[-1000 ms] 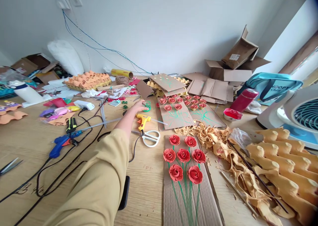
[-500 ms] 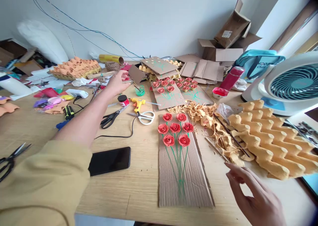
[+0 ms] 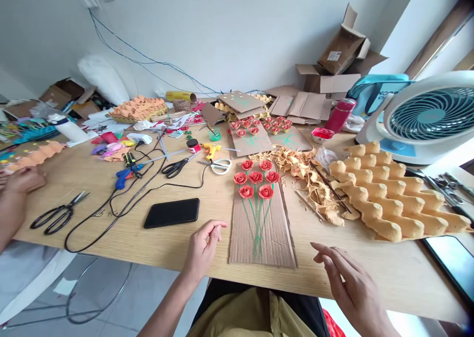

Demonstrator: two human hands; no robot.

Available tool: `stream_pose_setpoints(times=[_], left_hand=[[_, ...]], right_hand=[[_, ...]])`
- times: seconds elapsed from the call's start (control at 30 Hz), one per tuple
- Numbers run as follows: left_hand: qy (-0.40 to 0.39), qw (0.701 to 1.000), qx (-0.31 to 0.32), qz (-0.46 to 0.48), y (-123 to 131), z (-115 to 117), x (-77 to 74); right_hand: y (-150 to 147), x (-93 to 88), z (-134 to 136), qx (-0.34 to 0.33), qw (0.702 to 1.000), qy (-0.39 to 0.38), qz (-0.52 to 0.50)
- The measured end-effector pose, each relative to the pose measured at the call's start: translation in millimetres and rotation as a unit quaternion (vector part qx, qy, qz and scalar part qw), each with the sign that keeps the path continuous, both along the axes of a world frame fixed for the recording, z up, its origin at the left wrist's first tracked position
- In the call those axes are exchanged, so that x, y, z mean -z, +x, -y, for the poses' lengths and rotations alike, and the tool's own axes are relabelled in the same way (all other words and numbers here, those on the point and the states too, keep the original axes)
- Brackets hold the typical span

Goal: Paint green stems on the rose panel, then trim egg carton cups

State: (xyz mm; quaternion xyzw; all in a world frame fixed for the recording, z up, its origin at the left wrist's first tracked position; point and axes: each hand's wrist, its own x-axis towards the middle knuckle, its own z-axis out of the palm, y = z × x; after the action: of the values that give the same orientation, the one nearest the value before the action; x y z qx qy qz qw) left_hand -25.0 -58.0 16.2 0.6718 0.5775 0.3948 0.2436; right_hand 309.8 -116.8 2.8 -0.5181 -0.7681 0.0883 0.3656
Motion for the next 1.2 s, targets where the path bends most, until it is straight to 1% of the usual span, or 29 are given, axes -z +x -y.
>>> stream_pose_setpoints(times=[0.1,0.17,0.23,0.37,0.5,0.67,0.87,1.07,1.2], left_hand=[[0.010,0.999,0.008,-0.030,1.4,0.5,6.4],[0.021,0.998,0.017,-0.049,1.7,0.4,9.3],[0.031,0.997,0.032,-0.058,2.0,3.3,13.9],[0.043,0.994,0.056,-0.081,2.4,16.0,22.4],[0.028,0.991,0.043,-0.121,3.9,28.6,21.7],[-0.037,0.993,0.030,-0.107,8.8,36.7,16.8],[-0.063,0.994,0.020,-0.091,9.2,39.3,16.5],[-0.057,0.993,0.027,-0.095,8.2,42.1,16.4],[-0.062,0.994,0.028,-0.090,7.7,42.5,18.0]], right_hand=[[-6.4,4.1,7.0,0.001,1.000,0.000,0.002],[-13.1,6.9,11.2,0.019,1.000,-0.008,0.005],[-20.0,10.0,15.0,0.046,0.998,-0.030,0.009],[-33.1,15.4,18.3,0.071,0.993,-0.095,0.012],[-48.2,17.6,15.4,0.107,0.984,-0.145,-0.002],[-59.7,17.1,11.5,0.141,0.970,-0.189,-0.058],[-52.6,16.9,13.6,0.135,0.935,-0.267,-0.189],[-51.3,22.7,19.7,0.135,0.886,-0.298,-0.329],[-50.5,22.6,13.0,0.132,0.859,-0.324,-0.375]])
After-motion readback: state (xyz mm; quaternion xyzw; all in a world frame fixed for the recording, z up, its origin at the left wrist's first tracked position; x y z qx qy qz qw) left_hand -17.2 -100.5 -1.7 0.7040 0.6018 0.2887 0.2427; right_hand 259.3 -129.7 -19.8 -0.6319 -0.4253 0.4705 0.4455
